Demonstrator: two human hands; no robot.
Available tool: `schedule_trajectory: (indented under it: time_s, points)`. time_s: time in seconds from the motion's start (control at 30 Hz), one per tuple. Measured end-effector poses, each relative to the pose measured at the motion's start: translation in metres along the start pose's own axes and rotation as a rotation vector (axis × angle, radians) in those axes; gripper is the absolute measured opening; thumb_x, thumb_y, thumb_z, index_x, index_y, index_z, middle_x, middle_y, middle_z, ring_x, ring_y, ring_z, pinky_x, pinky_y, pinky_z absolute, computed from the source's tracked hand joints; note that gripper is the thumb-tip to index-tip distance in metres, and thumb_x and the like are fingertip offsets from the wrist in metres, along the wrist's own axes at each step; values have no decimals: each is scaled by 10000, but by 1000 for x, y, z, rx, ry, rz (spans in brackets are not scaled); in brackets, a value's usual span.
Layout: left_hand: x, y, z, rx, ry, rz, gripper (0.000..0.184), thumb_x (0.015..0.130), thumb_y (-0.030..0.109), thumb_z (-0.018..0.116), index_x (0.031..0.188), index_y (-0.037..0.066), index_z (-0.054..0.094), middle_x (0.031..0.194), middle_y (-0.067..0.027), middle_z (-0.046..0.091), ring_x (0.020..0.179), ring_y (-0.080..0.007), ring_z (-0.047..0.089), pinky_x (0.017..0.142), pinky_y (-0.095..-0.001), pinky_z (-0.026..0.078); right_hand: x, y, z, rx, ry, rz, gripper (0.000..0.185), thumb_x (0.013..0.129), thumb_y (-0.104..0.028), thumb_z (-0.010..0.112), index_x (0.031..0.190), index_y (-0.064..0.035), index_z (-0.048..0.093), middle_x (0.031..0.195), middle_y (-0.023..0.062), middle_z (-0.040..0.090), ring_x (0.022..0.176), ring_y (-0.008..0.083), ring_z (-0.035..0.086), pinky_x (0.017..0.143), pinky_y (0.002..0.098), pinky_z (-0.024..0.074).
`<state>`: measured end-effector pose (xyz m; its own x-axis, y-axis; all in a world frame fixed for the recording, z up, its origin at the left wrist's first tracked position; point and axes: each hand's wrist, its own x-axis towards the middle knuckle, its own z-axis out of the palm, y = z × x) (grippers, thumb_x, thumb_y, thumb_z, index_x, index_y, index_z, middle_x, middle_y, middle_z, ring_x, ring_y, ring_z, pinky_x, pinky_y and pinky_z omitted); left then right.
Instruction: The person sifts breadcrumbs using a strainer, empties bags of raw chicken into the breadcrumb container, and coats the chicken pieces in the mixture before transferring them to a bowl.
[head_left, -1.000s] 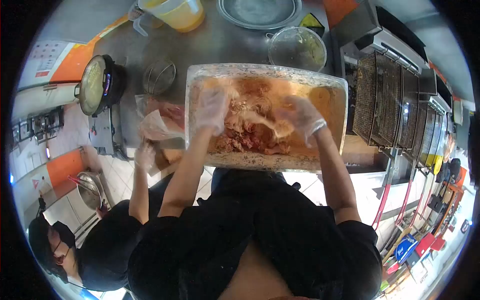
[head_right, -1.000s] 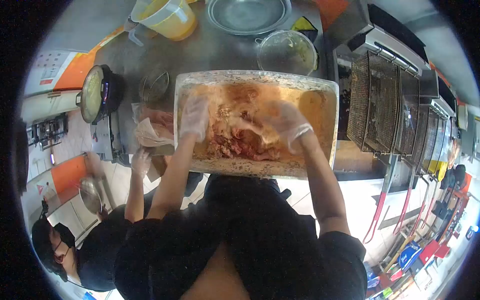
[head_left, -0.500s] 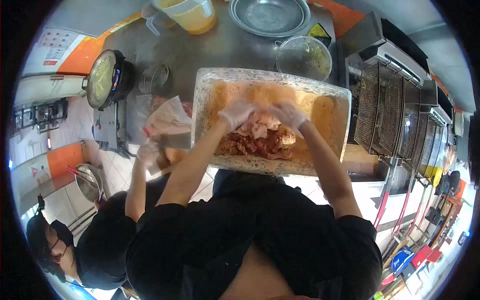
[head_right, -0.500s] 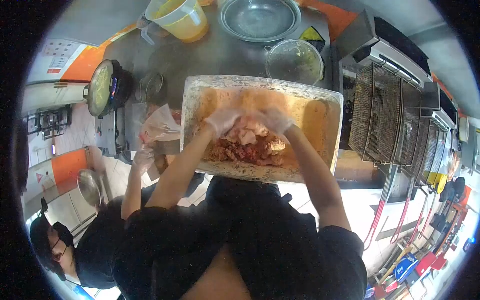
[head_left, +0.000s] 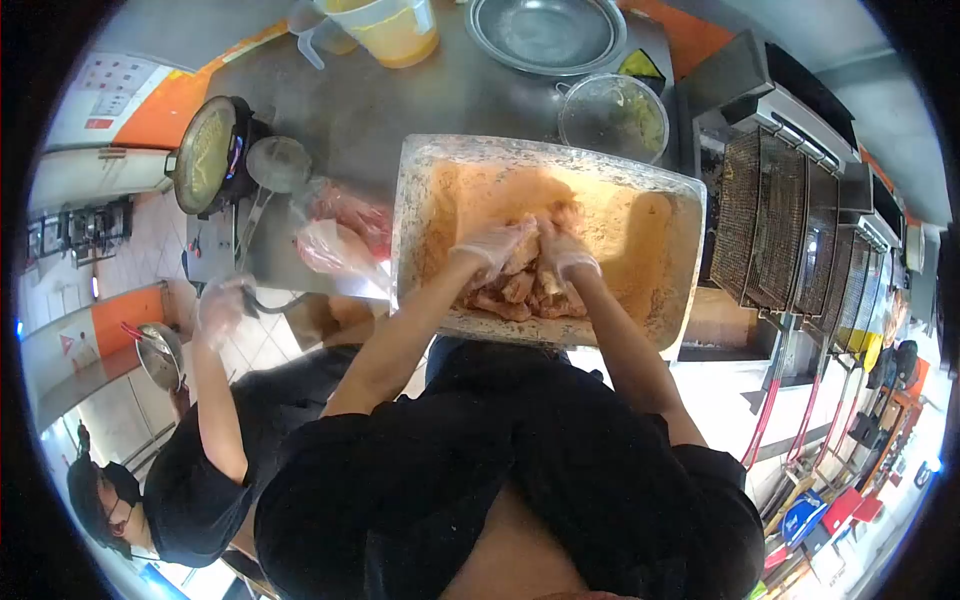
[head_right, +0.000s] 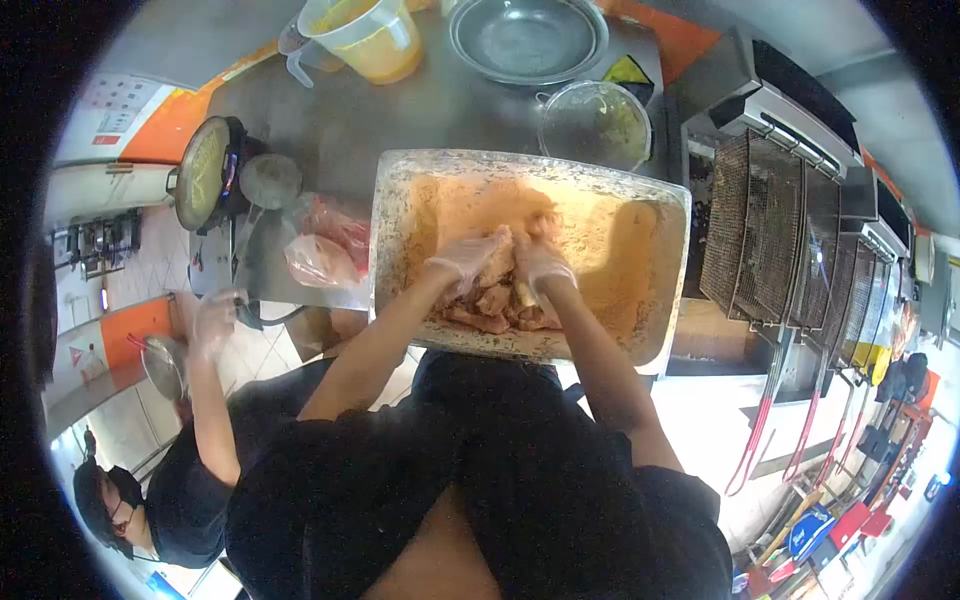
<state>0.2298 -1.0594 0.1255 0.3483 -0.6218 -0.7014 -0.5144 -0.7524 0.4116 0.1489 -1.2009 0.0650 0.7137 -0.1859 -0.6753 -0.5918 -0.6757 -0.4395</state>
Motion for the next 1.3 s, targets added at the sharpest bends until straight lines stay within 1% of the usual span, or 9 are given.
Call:
schedule_trajectory:
  time_s: [0.23, 0.33, 0.4, 0.5, 0.53, 0.63, 0.9, 1.03, 1.3]
  points:
    - [10, -27, 19, -567, 427, -42, 387, 900, 156, 542, 1271, 83, 460, 1049, -156, 622, 975, -253, 593, 889, -311, 476, 16, -3, -29, 883, -113, -151, 367, 957, -276, 404, 1221, -54, 528, 1168, 161, 574, 1071, 285, 544, 917, 361, 452]
    - [10, -48, 18, -1080, 419, 446, 343, 886, 387, 562, 1042, 84, 598, 894, -103, 633, 795, -187, 614, 737, -280, 508, -4, 21, -74, 714, -90, -270, 327, 850, -217, 603, 1133, -51, 595, 1071, 136, 623, 944, 276, 594, 828, 393, 498]
    - [11, -59, 3, -332, 516, 28, 388, 899, 456, 509, 901, 86, 627, 775, -48, 587, 693, -121, 567, 643, -225, 497, -10, 30, -96, 556, 134, -31, 327, 889, -268, 534, 1141, -67, 587, 1054, 135, 634, 928, 259, 611, 798, 378, 499]
    - [52, -46, -19, -748, 397, -402, 366, 926, 427, 461, 985, 90, 590, 750, -55, 533, 633, -120, 511, 604, -240, 489, 39, 61, -72, 37, 436, 180, 456, 895, -438, 473, 1195, -105, 555, 1083, 160, 627, 981, 295, 616, 819, 409, 486]
    - [105, -85, 31, 94, 682, -93, 444, 943, 426, 391, 1186, 73, 506, 942, -125, 586, 785, -186, 592, 726, -341, 514, 59, 63, -50, 2, 448, 167, 499, 882, -477, 476, 1205, -104, 545, 1093, 183, 615, 990, 321, 608, 824, 424, 479]
    - [102, -47, 19, -176, 532, -50, 529, 955, 394, 325, 1347, 39, 347, 1263, -186, 487, 1136, -264, 517, 954, -447, 431, 43, -7, -37, 19, 446, 87, 511, 880, -489, 480, 1203, -99, 549, 1113, 203, 601, 1006, 340, 595, 840, 432, 471]
    - [14, -34, -6, -190, -27, -43, 461, 855, 474, 516, 969, 42, 628, 904, -203, 635, 874, -283, 628, 790, -399, 480, 6, 11, -61, -31, -318, -301, 275, 831, -338, 595, 993, -120, 638, 952, 106, 652, 895, 228, 617, 800, 352, 488]
    - [2, -70, 27, 23, 289, 242, 463, 850, 494, 480, 787, 55, 617, 589, -180, 550, 591, -335, 584, 632, -439, 451, -57, 61, -75, -147, -273, -735, 282, 820, -209, 615, 1079, -100, 633, 928, 94, 661, 886, 210, 623, 820, 337, 487]
    - [0, -46, 29, 151, 493, -162, 525, 878, 491, 426, 1058, 24, 585, 938, -226, 611, 881, -353, 594, 803, -444, 463, -21, 86, -35, -264, 179, -114, 304, 919, -193, 454, 1201, -126, 545, 898, 147, 635, 831, 256, 623, 742, 398, 505]
